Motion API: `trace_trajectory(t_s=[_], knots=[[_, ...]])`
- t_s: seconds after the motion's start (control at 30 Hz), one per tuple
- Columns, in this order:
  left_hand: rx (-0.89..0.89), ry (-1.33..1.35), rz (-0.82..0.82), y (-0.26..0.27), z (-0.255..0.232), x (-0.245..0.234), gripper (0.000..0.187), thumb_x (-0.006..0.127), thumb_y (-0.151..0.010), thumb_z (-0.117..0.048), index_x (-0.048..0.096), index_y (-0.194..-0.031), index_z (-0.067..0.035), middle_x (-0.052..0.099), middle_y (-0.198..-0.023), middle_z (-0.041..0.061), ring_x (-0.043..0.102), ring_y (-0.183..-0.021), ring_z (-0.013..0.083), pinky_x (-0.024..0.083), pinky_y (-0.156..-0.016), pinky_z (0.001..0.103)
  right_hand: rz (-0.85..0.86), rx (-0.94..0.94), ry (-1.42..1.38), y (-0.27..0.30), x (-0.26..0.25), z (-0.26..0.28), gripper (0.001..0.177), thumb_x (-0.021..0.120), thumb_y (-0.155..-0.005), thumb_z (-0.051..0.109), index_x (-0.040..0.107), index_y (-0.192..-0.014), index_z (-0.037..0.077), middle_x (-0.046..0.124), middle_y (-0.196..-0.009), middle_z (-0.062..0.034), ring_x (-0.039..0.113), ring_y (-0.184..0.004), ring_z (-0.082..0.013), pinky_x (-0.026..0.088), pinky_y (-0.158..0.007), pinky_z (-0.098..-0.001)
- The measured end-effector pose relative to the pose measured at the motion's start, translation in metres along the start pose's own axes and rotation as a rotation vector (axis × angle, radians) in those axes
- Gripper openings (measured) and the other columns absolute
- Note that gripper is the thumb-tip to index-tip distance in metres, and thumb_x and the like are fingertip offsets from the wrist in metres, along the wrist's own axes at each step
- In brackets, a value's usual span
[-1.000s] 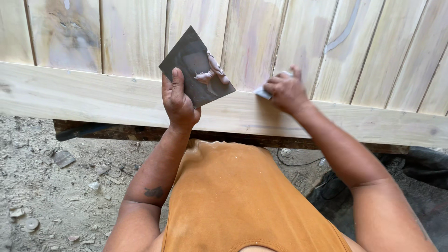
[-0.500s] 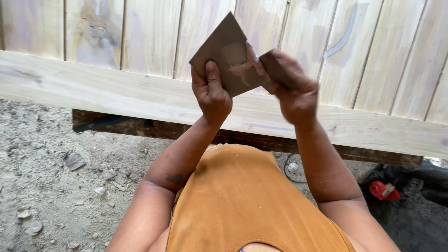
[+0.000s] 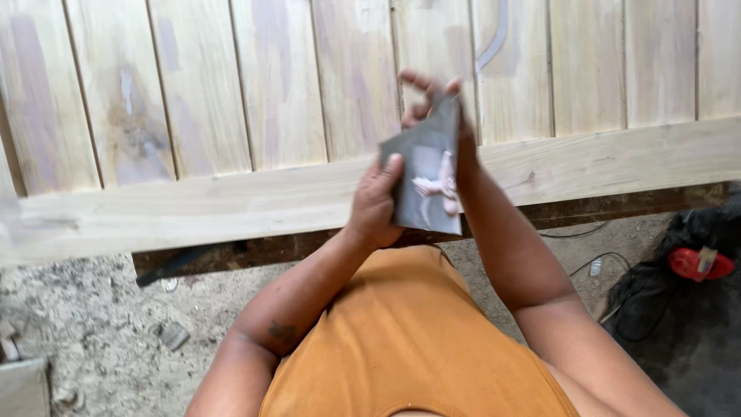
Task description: The person scoops a pink putty-like substance from a can onto a metal trowel and applies it to the gaps between vertical wooden planks on a large wooden panel. The person uses a smaller metal scraper to smooth the putty into the seams.
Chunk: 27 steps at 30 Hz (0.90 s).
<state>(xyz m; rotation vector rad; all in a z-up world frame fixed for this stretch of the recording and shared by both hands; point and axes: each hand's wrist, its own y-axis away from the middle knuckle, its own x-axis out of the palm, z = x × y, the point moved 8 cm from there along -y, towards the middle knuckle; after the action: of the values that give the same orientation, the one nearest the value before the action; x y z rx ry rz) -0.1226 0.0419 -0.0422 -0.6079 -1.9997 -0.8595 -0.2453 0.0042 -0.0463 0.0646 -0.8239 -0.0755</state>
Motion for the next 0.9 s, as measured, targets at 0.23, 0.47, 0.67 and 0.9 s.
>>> trace_trajectory(t_s=[0.23,0.47,0.67,0.9], knots=[[0.356,-0.223,0.047,0.011,-0.079,0.014,0.032,0.053,-0.114,-0.023,0.054,-0.138,-0.003,0.067,-0.119,0.016,0.069,-0.104,0.0239,0.062,-0.088,0.037,-0.493,0.104,0.320,0.091,-0.095,-0.034,0.047,0.075,-0.091,0.031,0.067,-0.128,0.003,0.073,-0.111,-0.0155,0.073,-0.093,-0.0227,0.064,-0.081,-0.0380],[0.311,-0.254,-0.217,0.018,-0.073,-0.020,0.036,0.052,-0.109,-0.022,0.054,-0.137,0.000,0.067,-0.123,0.015,0.069,-0.106,0.0206,0.063,-0.088,0.032,-0.317,-0.195,0.449,0.148,-0.106,0.040,0.010,0.078,-0.095,0.005,0.078,-0.105,0.006,0.074,-0.105,-0.0085,0.072,-0.099,-0.0192,0.062,-0.090,-0.0328],[0.319,-0.390,-0.154,0.019,-0.049,-0.021,0.035,0.052,-0.109,-0.020,0.051,-0.139,-0.002,0.064,-0.124,0.014,0.067,-0.108,0.0199,0.060,-0.093,0.035,-0.178,-0.454,1.338,0.168,0.007,0.081,0.024,0.077,-0.092,-0.003,0.078,-0.111,0.011,0.075,-0.106,-0.0058,0.071,-0.096,-0.0168,0.061,-0.082,-0.0302],[0.335,-0.486,0.019,0.012,-0.043,0.005,0.033,0.051,-0.112,-0.019,0.051,-0.139,0.000,0.066,-0.121,0.012,0.067,-0.105,0.0164,0.059,-0.090,0.031,0.029,-0.645,2.024,0.154,0.120,0.105,0.026,0.078,-0.088,0.002,0.079,-0.111,0.014,0.076,-0.113,0.0004,0.070,-0.107,-0.0183,0.044,-0.089,-0.0383]])
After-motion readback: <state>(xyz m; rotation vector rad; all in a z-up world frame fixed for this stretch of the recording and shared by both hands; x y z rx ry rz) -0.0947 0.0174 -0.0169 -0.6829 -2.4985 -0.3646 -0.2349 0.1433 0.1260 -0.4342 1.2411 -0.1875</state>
